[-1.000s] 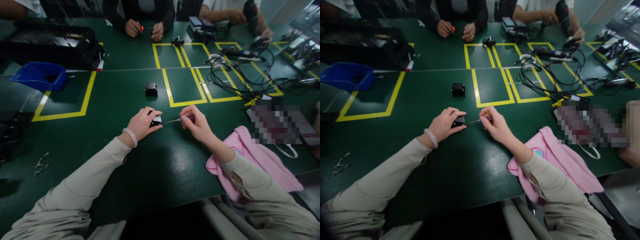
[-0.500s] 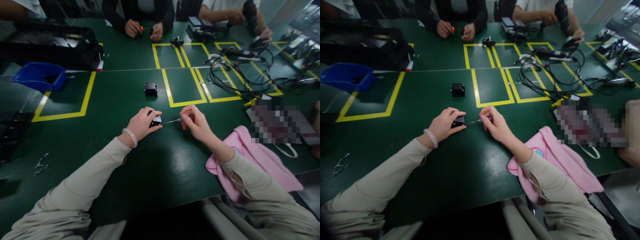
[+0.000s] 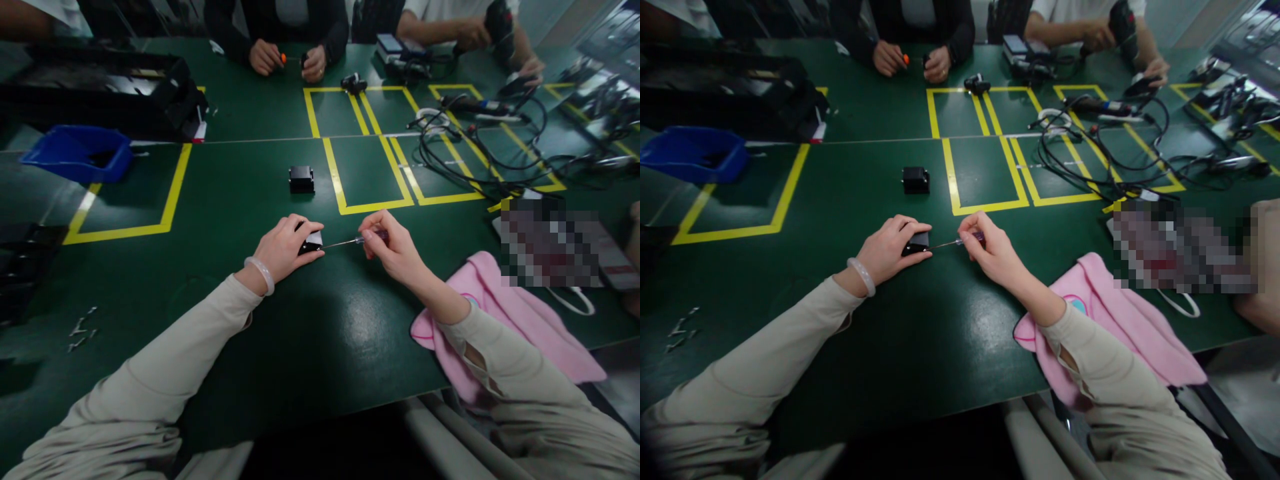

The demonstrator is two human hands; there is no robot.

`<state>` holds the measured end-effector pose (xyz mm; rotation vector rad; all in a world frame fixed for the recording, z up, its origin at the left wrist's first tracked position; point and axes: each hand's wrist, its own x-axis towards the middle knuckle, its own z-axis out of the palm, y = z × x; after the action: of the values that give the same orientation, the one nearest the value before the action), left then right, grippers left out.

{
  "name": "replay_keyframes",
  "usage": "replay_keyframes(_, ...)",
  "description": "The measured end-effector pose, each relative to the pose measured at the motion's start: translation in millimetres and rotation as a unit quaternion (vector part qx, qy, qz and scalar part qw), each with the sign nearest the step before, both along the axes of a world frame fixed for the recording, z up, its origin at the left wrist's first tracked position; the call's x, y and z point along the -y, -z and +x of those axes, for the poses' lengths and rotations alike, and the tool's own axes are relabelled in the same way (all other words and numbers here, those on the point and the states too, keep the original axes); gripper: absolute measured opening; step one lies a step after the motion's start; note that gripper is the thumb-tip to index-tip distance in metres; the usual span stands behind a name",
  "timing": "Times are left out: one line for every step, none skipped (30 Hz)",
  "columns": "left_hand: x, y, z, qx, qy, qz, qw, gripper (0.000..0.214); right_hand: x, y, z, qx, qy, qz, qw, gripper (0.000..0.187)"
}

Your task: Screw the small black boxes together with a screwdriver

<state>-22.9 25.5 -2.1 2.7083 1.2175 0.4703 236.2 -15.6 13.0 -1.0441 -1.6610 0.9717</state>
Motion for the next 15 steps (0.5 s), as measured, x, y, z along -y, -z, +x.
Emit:
replay_keyframes(-0.1,0.2,0.0,-0.001,-0.001,0.001,1.0,0.049,-0.1,-0.4,0.0,0.006,0.002,-0.002,1.0,0.026)
replay_keyframes(-0.2,0.4,0.1,-0.003,-0.001,0.002,1.0,0.049,-0.2,-0.6,0.0,0.012,0.004,-0.004,1.0,0.028)
replay_keyframes(-0.3,0.6,0.1,-0.005,-0.001,0.004,1.0,0.049,-0.3,-0.6,-0.1,0.016,0.006,-0.005,1.0,0.029)
replay_keyframes(-0.4,0.8,0.2,-0.006,-0.002,0.005,1.0,0.049,-0.4,-0.5,-0.1,0.017,0.006,-0.005,1.0,0.028)
replay_keyframes(-0.4,0.9,0.2,-0.006,-0.001,0.006,1.0,0.049,-0.5,-0.2,-0.2,0.015,0.007,-0.003,1.0,0.027)
replay_keyframes(-0.4,1.0,0.2,-0.006,-0.001,0.008,1.0,0.049,-0.5,0.1,-0.3,0.009,0.008,-0.001,1.0,0.025)
replay_keyframes(-0.4,1.0,0.2,-0.006,0.0,0.008,1.0,0.049,-0.6,0.4,-0.3,0.002,0.008,0.002,1.0,0.023)
replay_keyframes(-0.3,1.0,0.1,-0.006,0.0,0.009,1.0,0.049,-0.7,0.7,-0.3,-0.002,0.008,0.005,1.0,0.022)
replay_keyframes(-0.2,1.0,0.1,-0.006,0.0,0.008,1.0,0.049,-0.8,0.8,-0.3,-0.003,0.008,0.008,1.0,0.022)
replay_keyframes(-0.2,1.0,0.0,-0.006,-0.001,0.008,1.0,0.05,-0.9,0.8,-0.3,-0.001,0.01,0.01,1.0,0.022)
replay_keyframes(-0.1,0.9,0.0,-0.005,-0.001,0.008,1.0,0.05,-1.0,0.8,-0.2,0.002,0.013,0.011,1.0,0.023)
replay_keyframes(0.0,1.0,-0.1,-0.005,-0.001,0.007,1.0,0.05,-1.2,0.7,-0.2,0.007,0.016,0.011,1.0,0.024)
replay_keyframes(0.0,1.0,-0.2,-0.004,-0.001,0.007,1.0,0.05,-1.3,0.7,-0.2,0.011,0.018,0.01,1.0,0.024)
replay_keyframes(-0.1,1.0,-0.2,-0.003,0.0,0.006,1.0,0.05,-1.3,0.7,-0.2,0.014,0.018,0.007,1.0,0.025)
replay_keyframes(-0.1,1.1,-0.3,-0.002,0.0,0.005,1.0,0.049,-1.3,0.7,-0.2,0.016,0.018,0.006,1.0,0.025)
